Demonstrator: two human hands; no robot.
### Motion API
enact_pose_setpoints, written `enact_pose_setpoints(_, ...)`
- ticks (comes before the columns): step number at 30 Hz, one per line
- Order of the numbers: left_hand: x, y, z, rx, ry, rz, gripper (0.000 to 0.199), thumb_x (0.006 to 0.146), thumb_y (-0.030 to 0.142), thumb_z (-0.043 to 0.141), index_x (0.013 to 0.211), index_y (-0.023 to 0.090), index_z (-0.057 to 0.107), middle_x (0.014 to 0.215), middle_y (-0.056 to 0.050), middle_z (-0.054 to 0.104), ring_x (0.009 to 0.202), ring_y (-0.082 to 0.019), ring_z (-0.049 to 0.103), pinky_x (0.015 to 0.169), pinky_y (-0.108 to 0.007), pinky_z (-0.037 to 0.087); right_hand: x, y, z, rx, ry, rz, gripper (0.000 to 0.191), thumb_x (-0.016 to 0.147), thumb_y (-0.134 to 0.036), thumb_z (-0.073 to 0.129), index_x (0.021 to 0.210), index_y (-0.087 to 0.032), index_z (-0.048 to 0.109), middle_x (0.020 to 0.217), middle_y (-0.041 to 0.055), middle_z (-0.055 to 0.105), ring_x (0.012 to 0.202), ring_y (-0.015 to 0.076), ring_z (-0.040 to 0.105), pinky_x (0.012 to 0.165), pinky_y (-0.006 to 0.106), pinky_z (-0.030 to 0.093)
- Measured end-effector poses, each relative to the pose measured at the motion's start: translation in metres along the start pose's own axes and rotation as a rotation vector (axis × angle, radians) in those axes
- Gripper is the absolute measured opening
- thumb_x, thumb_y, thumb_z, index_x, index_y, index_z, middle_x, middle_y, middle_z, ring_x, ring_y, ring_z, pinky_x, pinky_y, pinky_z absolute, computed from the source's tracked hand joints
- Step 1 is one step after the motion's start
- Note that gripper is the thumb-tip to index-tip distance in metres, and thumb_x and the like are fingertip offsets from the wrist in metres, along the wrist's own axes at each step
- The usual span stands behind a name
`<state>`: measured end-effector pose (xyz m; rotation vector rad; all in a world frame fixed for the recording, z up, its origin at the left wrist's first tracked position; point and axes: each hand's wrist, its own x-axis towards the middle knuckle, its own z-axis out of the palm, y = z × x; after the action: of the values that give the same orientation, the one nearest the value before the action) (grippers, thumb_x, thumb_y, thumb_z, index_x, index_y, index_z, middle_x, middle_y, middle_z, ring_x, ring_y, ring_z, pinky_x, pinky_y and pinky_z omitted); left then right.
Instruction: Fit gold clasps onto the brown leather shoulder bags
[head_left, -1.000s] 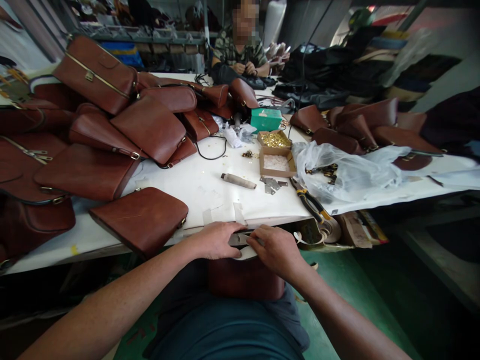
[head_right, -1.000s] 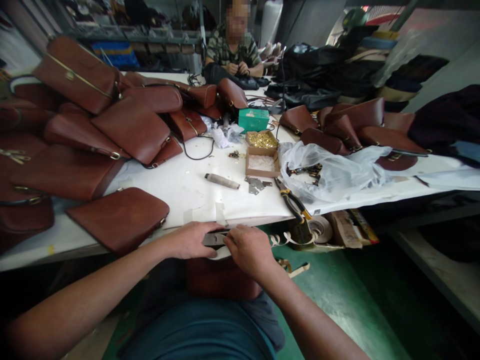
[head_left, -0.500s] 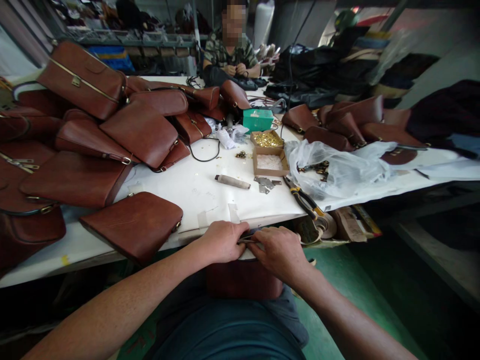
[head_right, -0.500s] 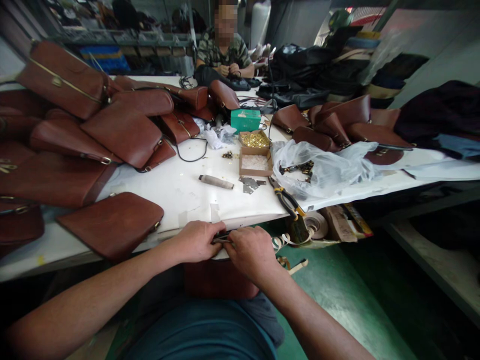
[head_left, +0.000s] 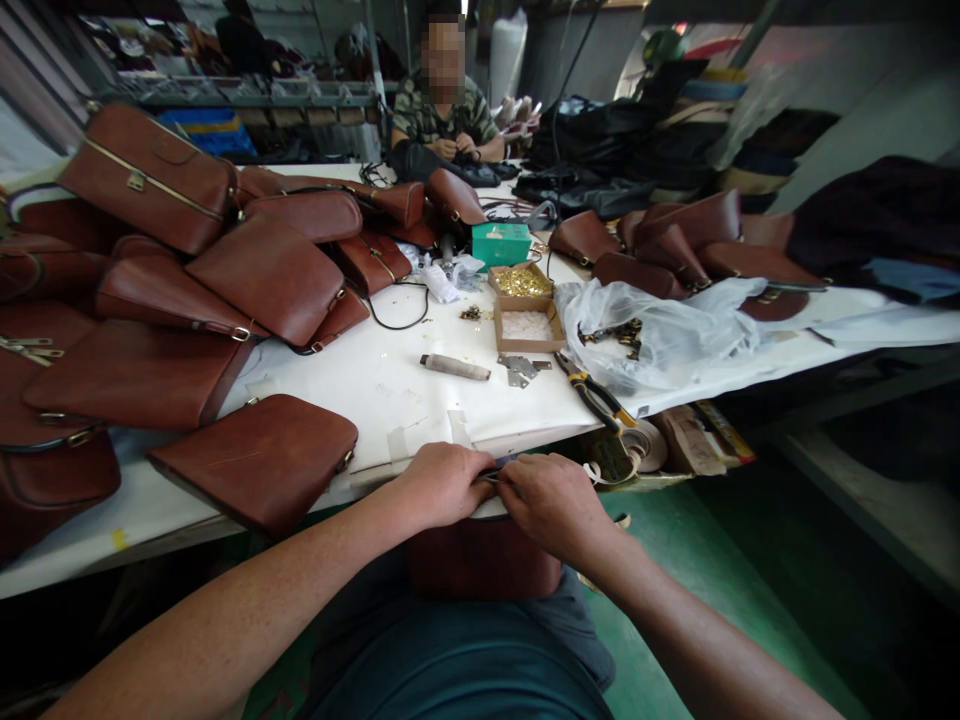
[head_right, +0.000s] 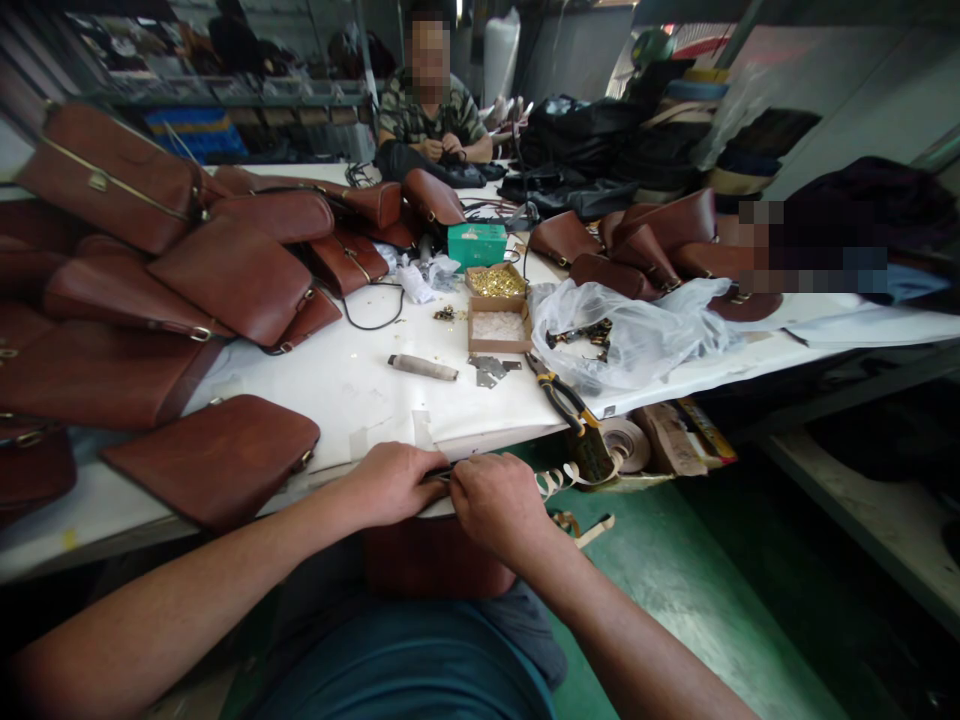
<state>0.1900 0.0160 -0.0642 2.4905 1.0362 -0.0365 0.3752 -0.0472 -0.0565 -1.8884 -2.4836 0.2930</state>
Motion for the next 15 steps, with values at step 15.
enact_pose_setpoints(15,-0.008,0.008,0.005,0.138,0.008,0.03,0.024,0.104,0.036,0.048,0.1,0.024,0.068,0.09,-0.006,0.08,0.085,-0.028,0.077,0.068,-0.034,0.046,-0.03,0.026,-0.036,0.689,-0.033,-0.06,0.021,0.097,-0.029,0.061,0.084,-0.02,0.076,0.081,-0.0003,0.073,0.073,0.0136,0.06,0.069,0.025,0.04)
